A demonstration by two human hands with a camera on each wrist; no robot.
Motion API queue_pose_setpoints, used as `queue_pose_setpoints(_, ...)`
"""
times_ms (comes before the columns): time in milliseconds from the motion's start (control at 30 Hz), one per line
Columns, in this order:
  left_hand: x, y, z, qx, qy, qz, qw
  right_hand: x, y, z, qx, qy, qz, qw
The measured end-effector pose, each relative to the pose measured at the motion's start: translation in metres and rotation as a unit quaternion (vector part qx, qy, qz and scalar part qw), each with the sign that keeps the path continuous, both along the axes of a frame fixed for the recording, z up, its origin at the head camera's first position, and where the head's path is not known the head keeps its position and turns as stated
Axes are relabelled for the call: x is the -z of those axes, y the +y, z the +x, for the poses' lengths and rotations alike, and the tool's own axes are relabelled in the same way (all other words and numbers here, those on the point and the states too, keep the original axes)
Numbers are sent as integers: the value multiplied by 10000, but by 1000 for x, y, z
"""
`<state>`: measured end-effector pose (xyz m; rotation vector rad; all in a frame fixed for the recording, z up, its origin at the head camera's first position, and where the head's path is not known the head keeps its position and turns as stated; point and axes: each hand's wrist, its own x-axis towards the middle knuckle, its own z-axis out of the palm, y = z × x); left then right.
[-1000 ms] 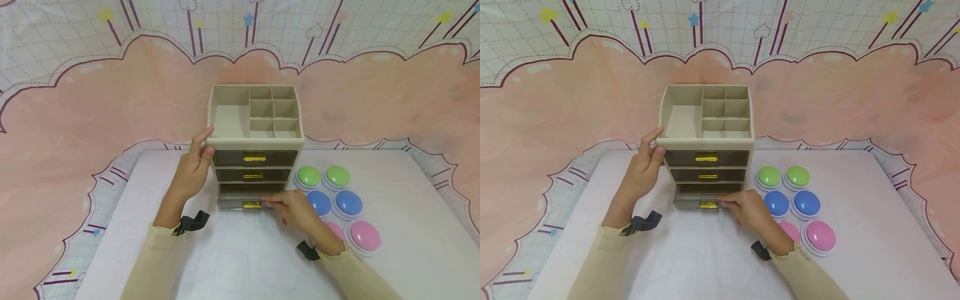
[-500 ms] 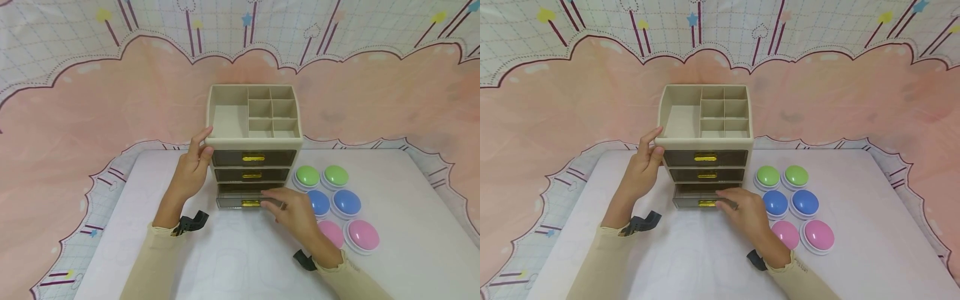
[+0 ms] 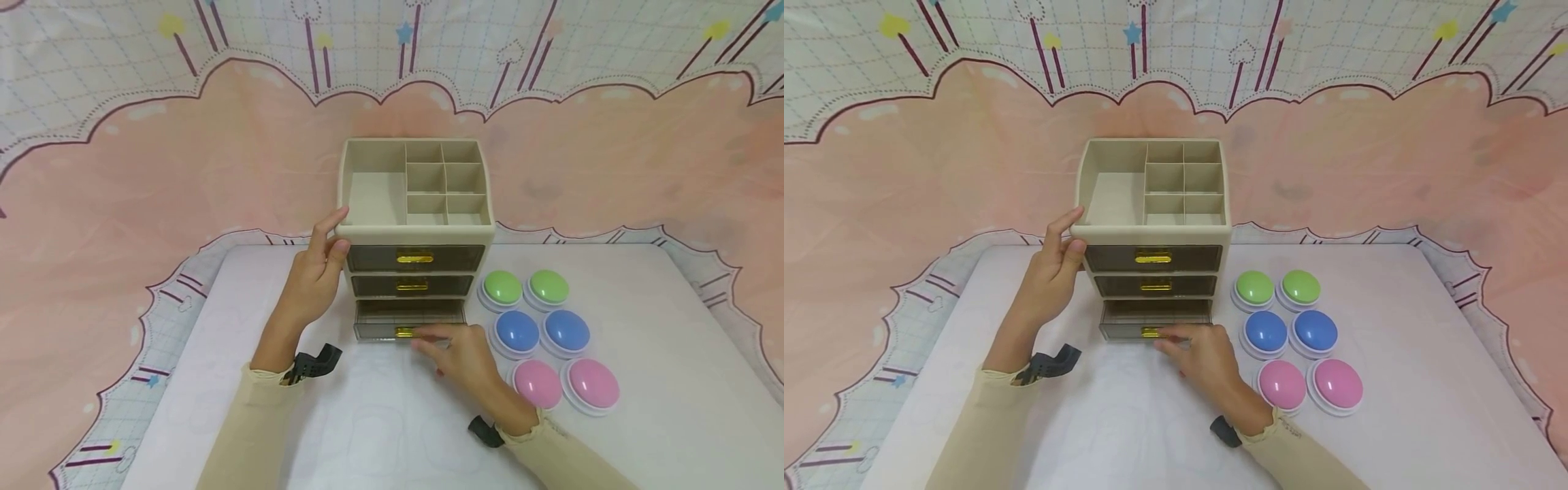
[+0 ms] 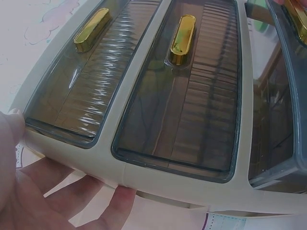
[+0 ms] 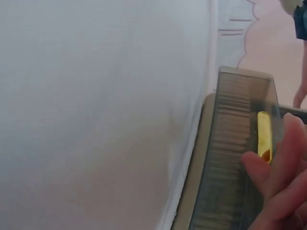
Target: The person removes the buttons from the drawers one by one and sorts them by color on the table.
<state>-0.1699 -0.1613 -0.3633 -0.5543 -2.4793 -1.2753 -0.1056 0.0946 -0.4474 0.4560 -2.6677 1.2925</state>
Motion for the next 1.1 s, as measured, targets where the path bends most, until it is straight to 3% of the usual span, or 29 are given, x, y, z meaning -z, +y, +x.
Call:
queue_pose_setpoints(467,0,-1,0,-22,8,-19,10000,8,-8,-5,258,-391,-492,9977)
queue_pose_setpoints(1100,0,0,-1,18,-6,-33,10000,5,-10,-24,470,-434,-324,9974)
